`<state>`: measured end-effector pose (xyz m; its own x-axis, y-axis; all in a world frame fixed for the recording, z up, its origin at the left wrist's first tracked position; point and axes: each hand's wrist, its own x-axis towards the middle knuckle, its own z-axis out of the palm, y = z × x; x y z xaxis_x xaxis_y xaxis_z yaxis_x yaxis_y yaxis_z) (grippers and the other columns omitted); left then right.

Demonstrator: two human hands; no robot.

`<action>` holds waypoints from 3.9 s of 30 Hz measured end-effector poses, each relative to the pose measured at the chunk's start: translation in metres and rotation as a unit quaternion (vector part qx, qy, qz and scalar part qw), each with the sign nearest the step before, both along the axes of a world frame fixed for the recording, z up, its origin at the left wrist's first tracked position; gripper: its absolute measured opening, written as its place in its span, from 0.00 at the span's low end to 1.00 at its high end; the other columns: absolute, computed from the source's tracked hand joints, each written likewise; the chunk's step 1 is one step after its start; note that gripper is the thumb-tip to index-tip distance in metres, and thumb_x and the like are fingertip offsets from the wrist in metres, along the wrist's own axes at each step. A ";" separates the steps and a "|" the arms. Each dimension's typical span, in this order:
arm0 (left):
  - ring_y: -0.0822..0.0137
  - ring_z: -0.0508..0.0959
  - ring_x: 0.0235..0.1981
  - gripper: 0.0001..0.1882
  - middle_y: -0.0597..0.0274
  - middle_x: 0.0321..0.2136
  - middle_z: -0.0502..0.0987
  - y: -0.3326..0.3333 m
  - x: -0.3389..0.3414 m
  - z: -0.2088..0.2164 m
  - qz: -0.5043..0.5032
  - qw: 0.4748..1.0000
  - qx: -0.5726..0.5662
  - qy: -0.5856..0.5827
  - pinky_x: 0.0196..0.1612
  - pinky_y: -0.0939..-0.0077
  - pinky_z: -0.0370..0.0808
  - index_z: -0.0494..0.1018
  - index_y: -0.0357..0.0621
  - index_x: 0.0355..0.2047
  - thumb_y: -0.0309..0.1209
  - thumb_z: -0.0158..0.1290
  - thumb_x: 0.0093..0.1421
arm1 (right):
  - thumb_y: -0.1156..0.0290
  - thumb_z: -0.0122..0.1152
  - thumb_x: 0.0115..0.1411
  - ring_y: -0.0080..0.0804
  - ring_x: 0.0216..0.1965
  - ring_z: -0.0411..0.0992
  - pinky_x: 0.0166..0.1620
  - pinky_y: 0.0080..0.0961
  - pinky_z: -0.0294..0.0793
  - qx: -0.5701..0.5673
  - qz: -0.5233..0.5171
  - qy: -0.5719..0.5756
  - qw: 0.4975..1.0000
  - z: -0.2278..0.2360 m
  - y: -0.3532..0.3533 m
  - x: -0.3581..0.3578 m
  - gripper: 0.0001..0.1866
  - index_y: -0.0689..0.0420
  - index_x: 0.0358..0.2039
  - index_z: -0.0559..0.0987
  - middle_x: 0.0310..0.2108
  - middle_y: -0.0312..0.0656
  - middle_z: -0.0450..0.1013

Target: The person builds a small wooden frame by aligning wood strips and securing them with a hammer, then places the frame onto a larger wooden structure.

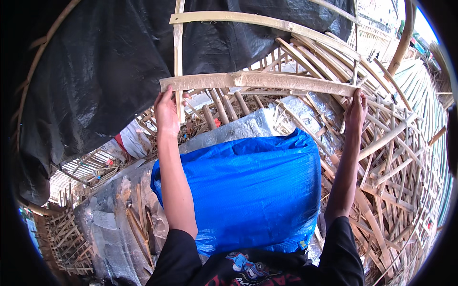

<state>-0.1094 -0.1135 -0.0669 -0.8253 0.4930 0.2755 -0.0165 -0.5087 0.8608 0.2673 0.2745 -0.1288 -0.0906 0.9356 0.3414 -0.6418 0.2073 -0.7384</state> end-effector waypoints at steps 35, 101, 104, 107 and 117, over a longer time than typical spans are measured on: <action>0.81 0.54 0.08 0.39 0.75 0.11 0.56 0.015 0.009 -0.018 -0.066 0.977 -0.201 -0.016 0.13 0.83 0.47 0.66 0.42 0.26 0.71 0.40 0.60 | 0.50 0.47 0.71 0.15 0.18 0.63 0.21 0.16 0.63 -0.010 -0.010 -0.140 0.990 0.011 -0.022 0.038 0.16 0.49 0.37 0.69 0.20 0.28 0.63; 0.83 0.55 0.09 0.32 0.71 0.15 0.63 0.021 0.006 -0.023 -0.119 0.988 -0.070 -0.061 0.11 0.88 0.51 0.67 0.45 0.43 0.64 0.35 0.66 | 0.67 0.55 0.68 0.20 0.33 0.72 0.36 0.21 0.75 -0.006 -0.033 -0.135 0.990 0.024 -0.012 0.070 0.11 0.57 0.47 0.75 0.35 0.33 0.72; 0.83 0.55 0.10 0.32 0.71 0.15 0.63 0.010 0.006 -0.019 -0.067 0.993 -0.083 -0.060 0.11 0.89 0.51 0.67 0.46 0.45 0.64 0.36 0.66 | 0.65 0.57 0.68 0.22 0.34 0.73 0.36 0.24 0.78 0.011 0.012 -0.128 0.992 0.024 -0.017 0.058 0.14 0.59 0.49 0.76 0.38 0.34 0.74; 0.81 0.55 0.09 0.30 0.69 0.15 0.63 0.014 0.010 -0.014 -0.063 0.995 -0.048 -0.054 0.12 0.87 0.50 0.67 0.48 0.45 0.62 0.37 0.67 | 0.62 0.56 0.68 0.22 0.33 0.74 0.38 0.24 0.78 0.011 0.016 -0.170 0.985 0.040 -0.030 0.061 0.17 0.62 0.49 0.76 0.36 0.35 0.75; 0.77 0.60 0.11 0.27 0.63 0.19 0.69 0.004 0.001 -0.013 -0.080 0.996 -0.002 -0.049 0.14 0.83 0.56 0.68 0.45 0.44 0.57 0.35 0.70 | 0.59 0.55 0.69 0.16 0.25 0.69 0.32 0.17 0.71 0.024 -0.014 -0.157 0.987 0.037 -0.034 0.051 0.15 0.59 0.39 0.80 0.25 0.31 0.73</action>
<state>-0.1084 -0.1092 -0.0802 -0.7585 0.6213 0.1965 -0.1805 -0.4901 0.8528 0.3185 0.2409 -0.0915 -0.1738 0.9222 0.3454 -0.3773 0.2617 -0.8884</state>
